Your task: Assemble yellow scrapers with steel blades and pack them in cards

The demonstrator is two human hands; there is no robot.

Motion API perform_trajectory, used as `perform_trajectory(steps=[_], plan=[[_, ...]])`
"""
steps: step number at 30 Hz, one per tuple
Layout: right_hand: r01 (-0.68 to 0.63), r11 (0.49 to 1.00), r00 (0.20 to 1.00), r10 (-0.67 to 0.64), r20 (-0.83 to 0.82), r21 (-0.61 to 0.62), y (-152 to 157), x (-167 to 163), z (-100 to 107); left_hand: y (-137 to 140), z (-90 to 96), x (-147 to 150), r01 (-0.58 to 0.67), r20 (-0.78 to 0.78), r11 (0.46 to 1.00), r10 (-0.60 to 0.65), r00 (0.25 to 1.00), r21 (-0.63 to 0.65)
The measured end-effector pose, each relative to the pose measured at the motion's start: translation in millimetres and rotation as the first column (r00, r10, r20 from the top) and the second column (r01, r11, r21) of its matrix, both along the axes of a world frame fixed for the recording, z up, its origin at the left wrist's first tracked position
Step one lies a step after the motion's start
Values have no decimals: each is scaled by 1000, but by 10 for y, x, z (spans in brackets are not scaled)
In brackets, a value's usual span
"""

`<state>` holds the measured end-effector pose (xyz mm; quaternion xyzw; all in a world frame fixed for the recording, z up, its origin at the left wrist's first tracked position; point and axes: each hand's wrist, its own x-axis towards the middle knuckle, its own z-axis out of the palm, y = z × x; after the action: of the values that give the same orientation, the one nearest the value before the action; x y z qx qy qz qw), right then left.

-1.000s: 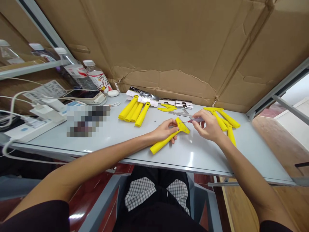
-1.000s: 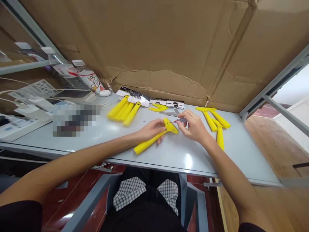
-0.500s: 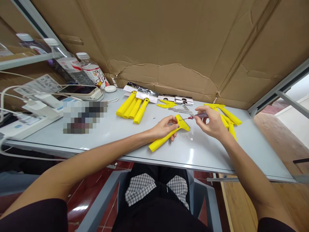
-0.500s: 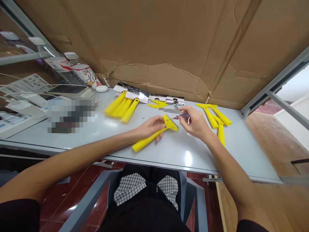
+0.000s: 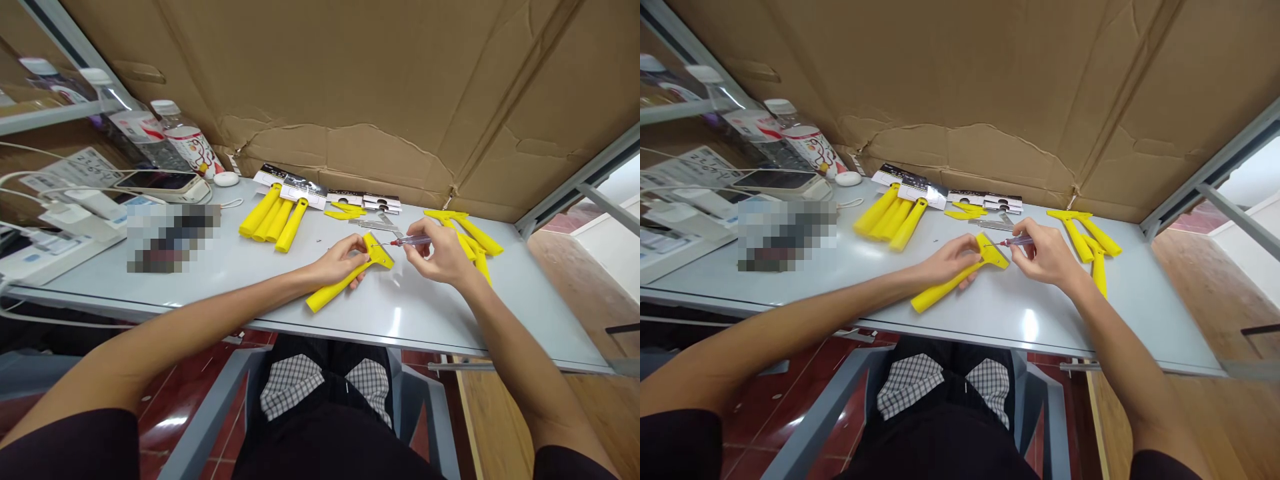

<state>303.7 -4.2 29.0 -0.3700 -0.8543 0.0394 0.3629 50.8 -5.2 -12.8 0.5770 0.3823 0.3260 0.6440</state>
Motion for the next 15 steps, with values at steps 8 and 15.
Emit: perform_trajectory(steps=[8, 15], plan=[[56, 998, 998, -57, 7, 42, 40, 7, -50, 17, -11, -11, -9, 17, 1000, 9, 1000, -27], [54, 997, 998, -55, 16, 58, 23, 0, -42, 26, -15, 11, -21, -4, 999, 21, 1000, -25]])
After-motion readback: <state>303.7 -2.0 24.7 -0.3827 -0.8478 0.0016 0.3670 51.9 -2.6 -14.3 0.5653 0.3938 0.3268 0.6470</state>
